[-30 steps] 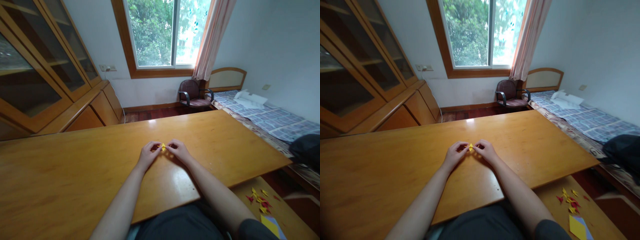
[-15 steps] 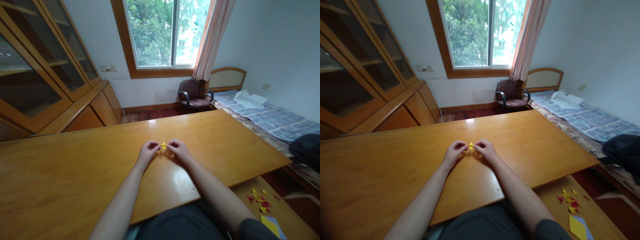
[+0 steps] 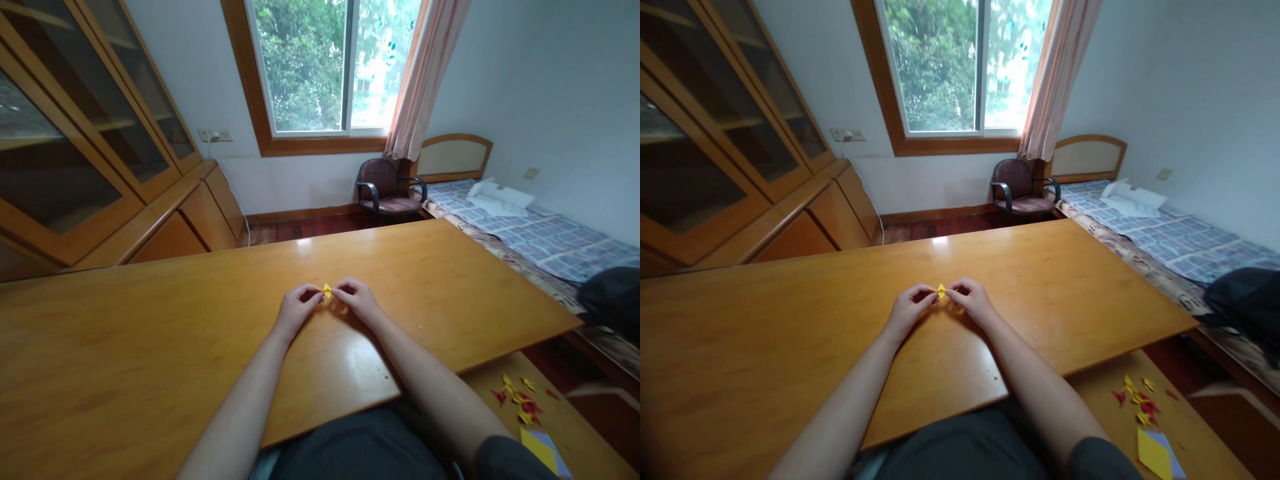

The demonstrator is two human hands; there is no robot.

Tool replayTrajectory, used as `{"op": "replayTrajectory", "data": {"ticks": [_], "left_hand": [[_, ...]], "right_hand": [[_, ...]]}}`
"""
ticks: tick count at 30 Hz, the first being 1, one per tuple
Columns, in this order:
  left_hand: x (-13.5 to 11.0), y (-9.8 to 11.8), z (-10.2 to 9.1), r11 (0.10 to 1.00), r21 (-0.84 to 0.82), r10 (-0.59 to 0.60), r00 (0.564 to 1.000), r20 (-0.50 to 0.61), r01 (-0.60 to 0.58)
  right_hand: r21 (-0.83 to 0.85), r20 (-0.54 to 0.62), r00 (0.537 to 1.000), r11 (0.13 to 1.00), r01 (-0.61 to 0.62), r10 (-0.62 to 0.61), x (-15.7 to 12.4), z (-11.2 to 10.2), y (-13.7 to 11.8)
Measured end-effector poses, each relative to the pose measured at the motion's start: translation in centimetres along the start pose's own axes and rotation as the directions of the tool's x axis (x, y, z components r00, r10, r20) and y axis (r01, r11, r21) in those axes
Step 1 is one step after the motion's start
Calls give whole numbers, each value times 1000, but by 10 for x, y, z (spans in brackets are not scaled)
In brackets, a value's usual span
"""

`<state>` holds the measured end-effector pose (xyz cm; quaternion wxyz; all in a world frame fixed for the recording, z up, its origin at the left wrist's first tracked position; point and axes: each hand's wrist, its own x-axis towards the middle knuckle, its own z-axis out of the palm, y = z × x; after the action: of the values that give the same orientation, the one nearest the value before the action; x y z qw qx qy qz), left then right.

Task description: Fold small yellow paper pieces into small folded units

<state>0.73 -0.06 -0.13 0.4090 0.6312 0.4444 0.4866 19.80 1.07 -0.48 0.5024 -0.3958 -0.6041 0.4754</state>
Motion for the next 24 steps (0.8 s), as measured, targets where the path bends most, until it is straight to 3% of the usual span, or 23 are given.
{"op": "replayTrajectory", "data": {"ticks": [24], "left_hand": [[-1, 3, -1, 999, 33, 32, 999, -1, -32]], "right_hand": [[18, 14, 999, 999, -51, 51, 0, 0, -1]]}}
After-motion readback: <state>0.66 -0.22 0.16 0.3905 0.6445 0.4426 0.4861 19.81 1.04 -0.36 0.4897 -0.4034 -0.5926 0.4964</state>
